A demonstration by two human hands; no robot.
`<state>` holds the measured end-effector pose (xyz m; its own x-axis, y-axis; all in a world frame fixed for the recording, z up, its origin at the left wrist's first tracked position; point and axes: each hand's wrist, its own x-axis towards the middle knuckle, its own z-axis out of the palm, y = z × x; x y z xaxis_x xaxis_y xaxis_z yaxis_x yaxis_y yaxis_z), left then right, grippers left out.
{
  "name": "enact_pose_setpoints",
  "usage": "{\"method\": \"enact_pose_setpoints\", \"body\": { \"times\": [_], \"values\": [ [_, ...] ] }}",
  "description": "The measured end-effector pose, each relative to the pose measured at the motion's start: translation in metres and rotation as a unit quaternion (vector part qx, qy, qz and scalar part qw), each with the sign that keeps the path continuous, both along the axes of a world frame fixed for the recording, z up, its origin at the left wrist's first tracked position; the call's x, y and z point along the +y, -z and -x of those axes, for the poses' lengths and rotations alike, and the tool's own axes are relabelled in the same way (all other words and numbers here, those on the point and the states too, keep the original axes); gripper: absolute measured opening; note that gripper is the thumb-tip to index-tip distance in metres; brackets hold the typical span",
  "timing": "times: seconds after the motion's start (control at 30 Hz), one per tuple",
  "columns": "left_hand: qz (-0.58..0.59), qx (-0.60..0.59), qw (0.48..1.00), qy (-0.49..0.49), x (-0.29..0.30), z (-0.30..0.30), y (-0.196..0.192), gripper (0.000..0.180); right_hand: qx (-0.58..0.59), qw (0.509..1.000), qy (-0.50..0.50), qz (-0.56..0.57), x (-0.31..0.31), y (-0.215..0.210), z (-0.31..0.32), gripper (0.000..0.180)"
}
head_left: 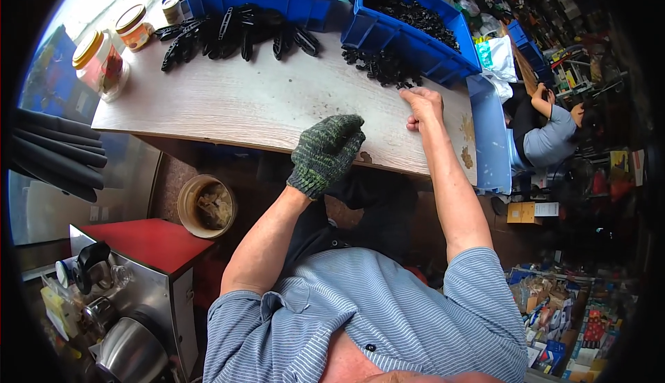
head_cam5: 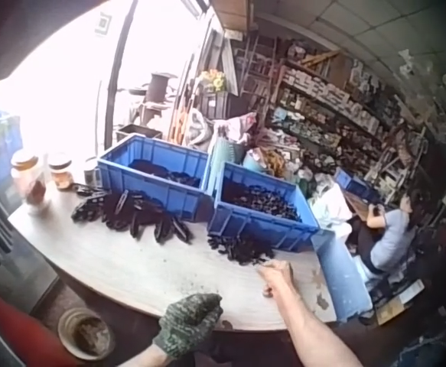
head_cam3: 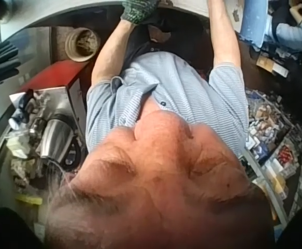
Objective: Assembling small black mechanical parts by hand on a workbench.
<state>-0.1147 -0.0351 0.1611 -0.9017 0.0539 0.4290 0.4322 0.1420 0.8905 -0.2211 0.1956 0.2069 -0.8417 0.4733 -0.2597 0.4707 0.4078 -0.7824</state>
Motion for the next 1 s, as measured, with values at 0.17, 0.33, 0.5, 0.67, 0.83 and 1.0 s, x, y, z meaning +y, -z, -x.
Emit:
{"method": "enact_pose_setpoints", "body": {
  "times": [0.17, 0.33, 0.5, 0.67, 0.83, 1.0],
  "values": [
    [0.012, 0.01, 1.0, -0.007, 0.0, 0.0, 0.0, 0.024, 0.02, 0.996, -0.025, -0.087, -0.008, 0.002, -0.002, 0.026],
    [-0.055, -0.052, 0.997, 0.011, 0.001, 0.004, -0.004, 0.024, 0.04, 0.999, -0.022, -0.011, 0.005, 0.008, -0.008, 0.023],
    [-0.082, -0.167, 0.982, 0.027, 0.002, 0.027, -0.001, 0.031, 0.026, 0.987, -0.092, 0.129, -0.014, 0.0, -0.041, 0.02],
    [-0.06, -0.218, 0.973, 0.049, 0.009, 0.058, -0.009, 0.029, 0.066, 0.941, -0.254, 0.214, -0.039, 0.007, -0.056, 0.021],
    [-0.172, -0.313, 0.923, 0.146, -0.003, 0.055, -0.018, 0.021, 0.082, 0.923, -0.3, 0.228, -0.046, 0.009, -0.059, 0.022],
    [-0.335, -0.339, 0.869, 0.133, -0.01, 0.047, -0.012, 0.027, 0.121, 0.916, -0.267, 0.273, -0.054, 0.015, -0.067, 0.027]
  ]
}}
